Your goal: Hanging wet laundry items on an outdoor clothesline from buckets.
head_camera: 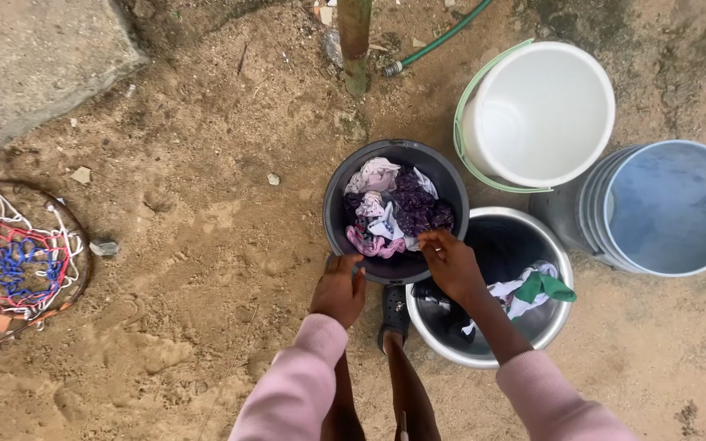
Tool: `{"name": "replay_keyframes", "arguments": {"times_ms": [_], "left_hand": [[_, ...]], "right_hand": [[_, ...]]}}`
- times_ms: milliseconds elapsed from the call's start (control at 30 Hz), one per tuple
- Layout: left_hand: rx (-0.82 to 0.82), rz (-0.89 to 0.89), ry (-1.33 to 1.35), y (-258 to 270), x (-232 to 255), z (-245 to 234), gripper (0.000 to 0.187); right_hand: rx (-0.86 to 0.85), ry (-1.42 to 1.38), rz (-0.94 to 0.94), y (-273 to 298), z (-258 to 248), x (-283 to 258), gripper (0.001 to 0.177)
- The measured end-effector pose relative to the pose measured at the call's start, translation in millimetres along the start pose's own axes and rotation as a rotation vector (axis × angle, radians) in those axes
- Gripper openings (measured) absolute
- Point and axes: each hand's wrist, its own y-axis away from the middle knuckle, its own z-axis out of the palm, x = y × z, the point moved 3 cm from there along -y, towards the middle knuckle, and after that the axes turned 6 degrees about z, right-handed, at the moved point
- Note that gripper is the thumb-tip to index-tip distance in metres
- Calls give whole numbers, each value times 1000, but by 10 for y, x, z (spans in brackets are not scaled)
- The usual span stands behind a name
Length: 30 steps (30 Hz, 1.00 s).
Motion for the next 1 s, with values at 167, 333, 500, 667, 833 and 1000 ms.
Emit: {"name": "replay_keyframes", "arguments": {"times_ms": [167, 333, 500, 667, 833, 1000], "left_hand": [[-58, -5, -74, -236, -314, 325, 34], [-105, -40, -167, -477, -373, 496, 36], [-229, -152, -163, -649, -391, 627, 39], [-189, -150, -147, -754, -463, 702, 38], [-201, -145, -159, -809, -521, 797, 38], [-210, -168, -156, -836, -558, 868, 39]], "right_hand": [[6, 88, 83, -343, 218, 545, 24], [-26, 62, 143, -545, 322, 830, 23], [-40, 104, 150, -653, 361, 893, 24], [-66, 110, 186, -785, 410, 856, 25], [-87, 80, 166, -879, 447, 921, 25], [-101, 66, 184, -939, 491, 965, 25]]}}
